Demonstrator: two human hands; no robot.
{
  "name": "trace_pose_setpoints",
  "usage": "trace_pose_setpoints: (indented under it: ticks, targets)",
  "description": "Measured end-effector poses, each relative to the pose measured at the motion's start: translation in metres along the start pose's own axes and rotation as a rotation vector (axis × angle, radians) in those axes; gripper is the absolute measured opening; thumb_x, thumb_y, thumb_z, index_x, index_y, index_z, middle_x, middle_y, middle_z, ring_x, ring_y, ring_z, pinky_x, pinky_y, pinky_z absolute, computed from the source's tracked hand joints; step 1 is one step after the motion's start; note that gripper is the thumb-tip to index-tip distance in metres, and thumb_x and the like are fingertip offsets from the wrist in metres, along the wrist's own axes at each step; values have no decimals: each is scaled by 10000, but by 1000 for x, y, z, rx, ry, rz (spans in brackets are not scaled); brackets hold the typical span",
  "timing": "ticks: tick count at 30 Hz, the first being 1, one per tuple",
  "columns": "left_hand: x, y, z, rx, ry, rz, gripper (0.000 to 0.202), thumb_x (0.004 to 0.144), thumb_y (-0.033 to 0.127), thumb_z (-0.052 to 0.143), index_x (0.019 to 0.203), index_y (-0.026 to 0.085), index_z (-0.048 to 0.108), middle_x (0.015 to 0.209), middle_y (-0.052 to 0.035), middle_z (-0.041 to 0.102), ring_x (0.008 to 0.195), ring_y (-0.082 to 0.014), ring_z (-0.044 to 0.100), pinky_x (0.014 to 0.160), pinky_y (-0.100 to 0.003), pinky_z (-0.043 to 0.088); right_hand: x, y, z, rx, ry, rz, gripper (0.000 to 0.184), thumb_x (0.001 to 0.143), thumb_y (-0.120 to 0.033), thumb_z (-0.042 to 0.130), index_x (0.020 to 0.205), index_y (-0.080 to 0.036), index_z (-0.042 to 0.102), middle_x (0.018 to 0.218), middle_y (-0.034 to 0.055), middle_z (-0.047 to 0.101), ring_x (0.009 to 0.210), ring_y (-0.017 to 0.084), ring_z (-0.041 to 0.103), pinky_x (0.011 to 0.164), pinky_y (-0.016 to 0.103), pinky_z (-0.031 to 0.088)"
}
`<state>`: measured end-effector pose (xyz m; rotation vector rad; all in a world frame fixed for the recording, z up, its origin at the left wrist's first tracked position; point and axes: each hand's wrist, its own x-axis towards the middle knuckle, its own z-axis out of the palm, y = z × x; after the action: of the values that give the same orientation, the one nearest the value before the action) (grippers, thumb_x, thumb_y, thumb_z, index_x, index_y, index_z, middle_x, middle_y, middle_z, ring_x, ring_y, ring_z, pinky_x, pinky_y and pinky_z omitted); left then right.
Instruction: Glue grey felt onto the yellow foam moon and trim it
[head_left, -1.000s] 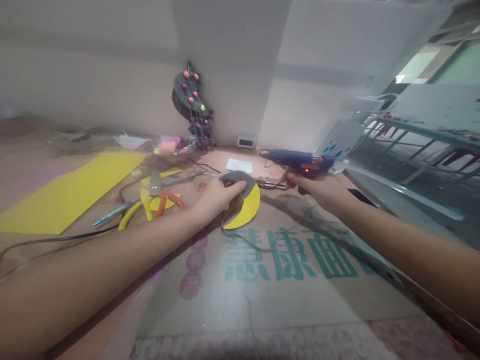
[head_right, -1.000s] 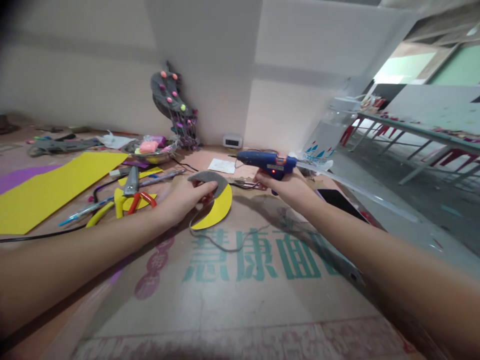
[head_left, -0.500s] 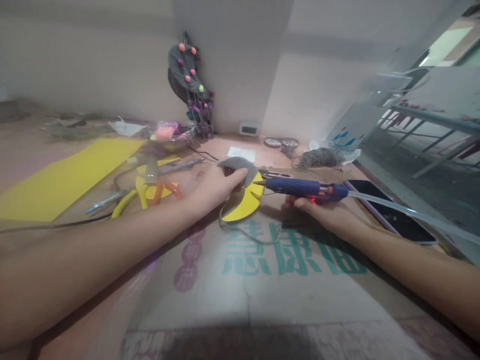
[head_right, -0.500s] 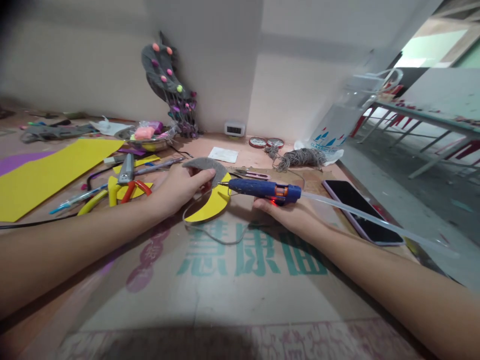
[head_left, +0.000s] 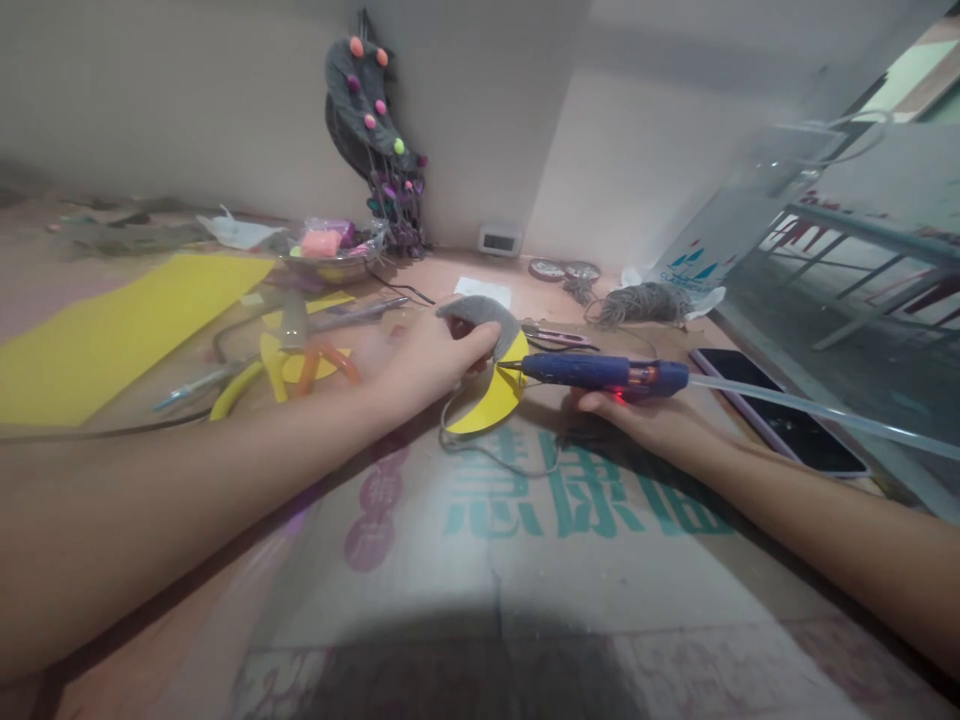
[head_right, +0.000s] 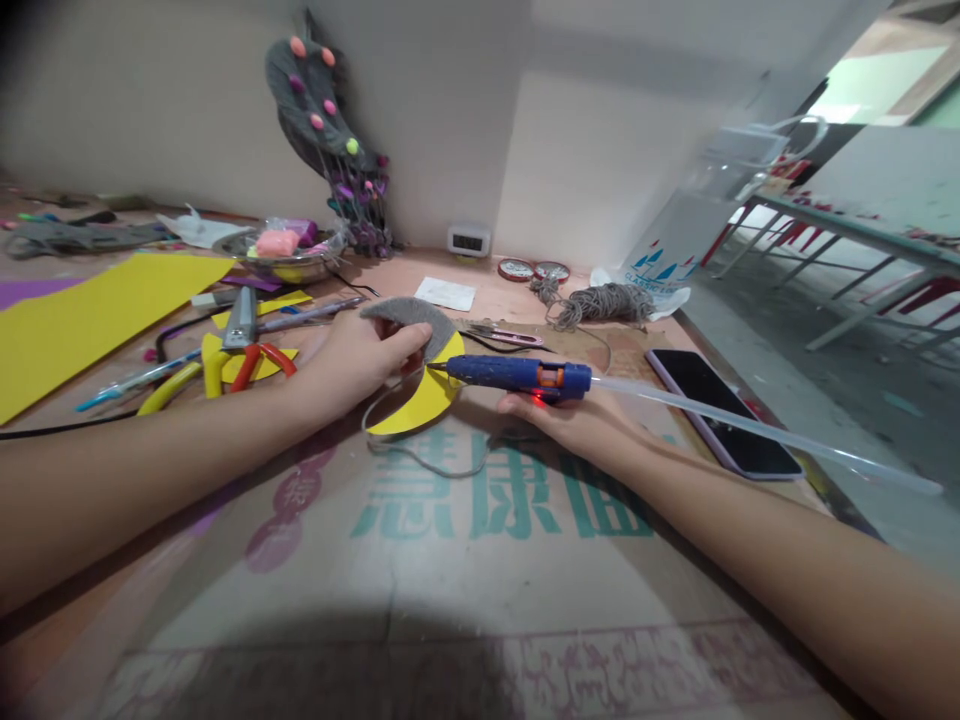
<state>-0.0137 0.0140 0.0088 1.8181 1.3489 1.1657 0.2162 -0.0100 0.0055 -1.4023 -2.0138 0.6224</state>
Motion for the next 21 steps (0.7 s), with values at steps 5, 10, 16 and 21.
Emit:
trace_pose_setpoints:
  ticks: [5,10,16,21]
  targets:
    - [0,-3,2,-28,-7,-19,216,777,297,510,602,171,530,497,40,528,447,-89,446,453,-203,339,2,1,1,-23,14,-19,292,723,-513,637,772,-226,644,781,33,693,759,235,655,707,345,548]
    - [0,-4,3,-41,4,-30,204,769,302,520,610,174,526,522,28,553,473,-102,486,447,-202,349,2,3,1,-24,6,-31,269,717,-491,649,798,-235,647,791,31,705,765,243,669,684,350,557]
    - [-1,1,0,-30,-6,-51,202,763,291,513,597,176,523,505,33,542,445,-94,469,423,-197,334,3,2,1,-73,53,-55,275,736,-499,632,789,-229,649,777,41,703,734,232,670,653,329,559]
    - [0,-1,1,-42,-16,-52,181,755,298,518,618,180,530,505,37,536,424,-92,458,402,-198,335,3,-1,1,-96,51,-47,246,748,-479,622,758,-234,636,738,24,691,696,215,663,628,317,556]
